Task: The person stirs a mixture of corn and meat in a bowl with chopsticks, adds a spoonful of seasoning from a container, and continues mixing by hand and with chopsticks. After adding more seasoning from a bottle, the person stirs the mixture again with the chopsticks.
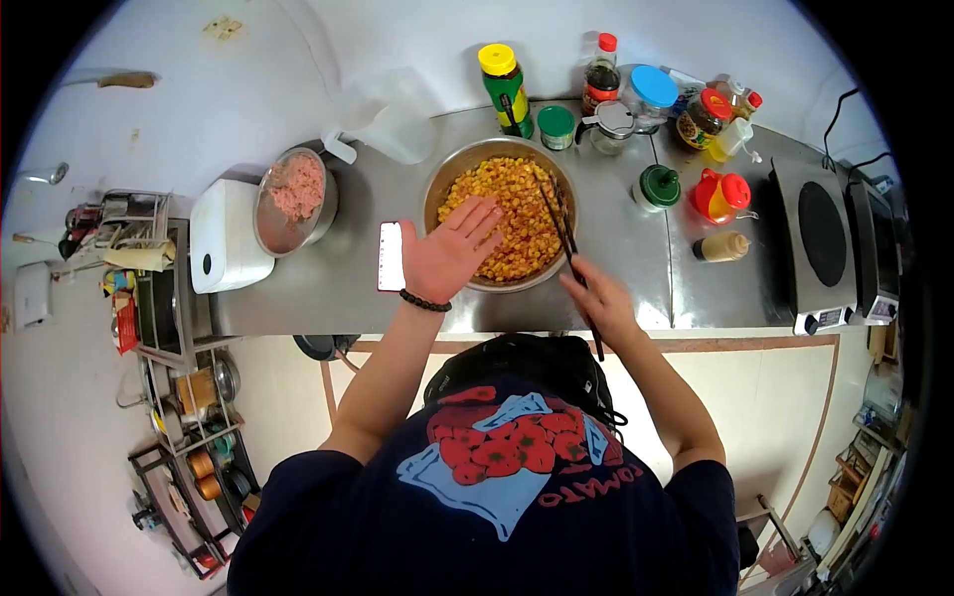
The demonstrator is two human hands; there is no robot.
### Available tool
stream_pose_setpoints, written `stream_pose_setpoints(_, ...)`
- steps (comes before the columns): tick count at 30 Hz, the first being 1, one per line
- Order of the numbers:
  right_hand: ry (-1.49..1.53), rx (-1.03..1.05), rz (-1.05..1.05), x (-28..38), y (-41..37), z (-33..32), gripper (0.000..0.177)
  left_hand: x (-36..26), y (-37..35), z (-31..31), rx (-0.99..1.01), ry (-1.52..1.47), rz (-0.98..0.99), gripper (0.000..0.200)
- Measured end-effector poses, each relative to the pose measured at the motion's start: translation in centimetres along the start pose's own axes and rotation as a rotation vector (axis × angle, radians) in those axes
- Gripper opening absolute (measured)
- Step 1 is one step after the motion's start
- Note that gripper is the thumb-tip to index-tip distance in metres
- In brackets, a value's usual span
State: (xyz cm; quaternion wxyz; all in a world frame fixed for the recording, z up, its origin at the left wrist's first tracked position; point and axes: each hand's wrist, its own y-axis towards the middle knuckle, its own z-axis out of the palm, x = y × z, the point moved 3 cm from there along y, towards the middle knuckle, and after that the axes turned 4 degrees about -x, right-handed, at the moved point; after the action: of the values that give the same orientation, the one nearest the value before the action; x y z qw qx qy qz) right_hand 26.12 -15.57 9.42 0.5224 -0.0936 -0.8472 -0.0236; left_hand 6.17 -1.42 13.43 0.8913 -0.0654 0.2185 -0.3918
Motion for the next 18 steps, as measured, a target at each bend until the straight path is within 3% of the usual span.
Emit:
stream_pose_setpoints(4, -0.276, 0.180, -0.196, -4.7, -1.1, 2.3, 0.039, -0.7, 0.0, -1.9, -0.063, -0.041, -0.024, 0.096)
stream_pose_setpoints(6, -0.305, -0.088, -0.663, -1.2, -2.3, 1.5, 0.036, -1.0, -0.6, -3.6, -0.136, 0.014, -0.018, 0.094)
stream_pose_setpoints(8, -0.311, -0.028, -0.614, -2.1, -1.9, 1.6, 0.035, -0.9, -0.1, -4.7, -0.179, 0.080, -0.017, 0.091)
stream_pose_setpoints(10, -0.313, 0.036, -0.567, -2.1, -1.3, 1.7, 0.034, -0.6, 0.0, -6.5, -0.366, 0.696, -0.022, 0.080)
stream_pose_setpoints(11, -0.190, -0.115, -0.451, -1.2, -1.4, 1.2, 0.030, -0.1, -0.3, -7.9, -0.377, 0.695, -0.033, 0.080)
stream_pose_setpoints(12, -0.077, -0.269, -0.337, -0.5, -1.3, 0.4, 0.027, 0.1, 0.2, -8.6, -0.304, 1.546, 0.019, 0.075)
stream_pose_setpoints(13, -0.083, -0.272, -0.338, 0.5, -1.1, -0.2, 0.027, 0.7, 1.0, -8.7, -0.163, 2.391, 0.093, 0.070)
stream_pose_setpoints(14, -0.022, -0.331, -0.258, 1.2, -1.1, -1.0, 0.024, 1.7, 0.9, -7.7, -0.201, 2.728, 0.168, 0.065)
stream_pose_setpoints(15, 0.041, -0.389, -0.179, 1.4, -1.1, -1.4, 0.022, 1.9, 1.4, -8.2, -0.202, 2.725, 0.171, 0.065)
stream_pose_setpoints(17, 0.014, -0.416, -0.175, 1.2, -1.3, -1.5, 0.019, 2.7, 3.1, -10.3, 0.107, 2.749, 0.157, 0.065)
stream_pose_setpoints(18, -0.007, -0.428, -0.175, 1.3, -1.5, -1.7, 0.019, 2.8, 3.8, -11.5, 0.107, 2.744, 0.117, 0.064)
